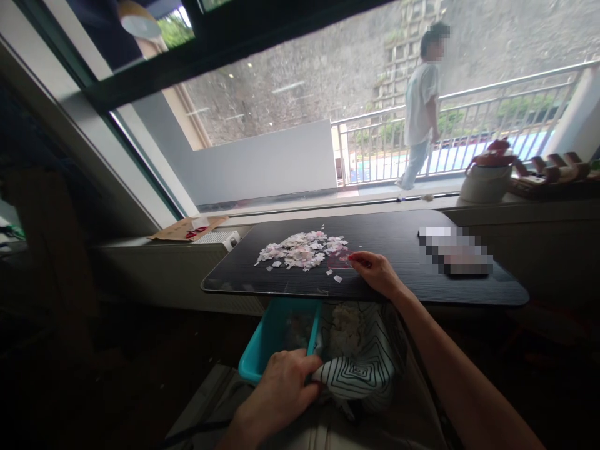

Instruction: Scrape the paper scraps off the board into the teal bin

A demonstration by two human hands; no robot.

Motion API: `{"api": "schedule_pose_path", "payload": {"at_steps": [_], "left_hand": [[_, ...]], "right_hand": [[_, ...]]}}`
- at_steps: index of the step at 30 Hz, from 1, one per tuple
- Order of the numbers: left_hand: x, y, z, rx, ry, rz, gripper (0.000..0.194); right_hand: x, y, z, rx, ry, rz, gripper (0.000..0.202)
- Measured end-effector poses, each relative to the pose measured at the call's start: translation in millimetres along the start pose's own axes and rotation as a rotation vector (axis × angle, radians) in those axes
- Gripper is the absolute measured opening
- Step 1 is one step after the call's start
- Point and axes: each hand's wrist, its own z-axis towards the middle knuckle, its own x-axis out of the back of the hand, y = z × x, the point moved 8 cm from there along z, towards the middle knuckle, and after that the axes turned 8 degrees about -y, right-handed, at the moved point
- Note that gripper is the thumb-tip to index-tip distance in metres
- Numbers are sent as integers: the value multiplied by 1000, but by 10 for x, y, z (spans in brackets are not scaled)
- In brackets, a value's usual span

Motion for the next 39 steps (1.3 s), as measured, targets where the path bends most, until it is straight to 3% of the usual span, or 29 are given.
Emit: {"api": "schedule_pose_path", "payload": {"at_steps": [13,18,23,29,34,39], "left_hand": [[-6,97,-123,-7,-27,-76,11],[-7,86,-162,10,-57,-85,10],[-24,70,-171,7,-56,-99,9],[-48,53,-159,19,-39,-89,9],[-42,65,-151,17,-23,-77,9],[-45,59,-146,13,-13,-73,10]], "right_hand": [[84,-9,-47,-64,32,-55,27],[120,25,-157,-85,-14,-39,24],[230,83,-255,-147,87,-2,26],[192,44,-252,-117,33,3,21],[222,61,-266,-130,87,11,21],[162,79,-250,-125,18,10,20]]}}
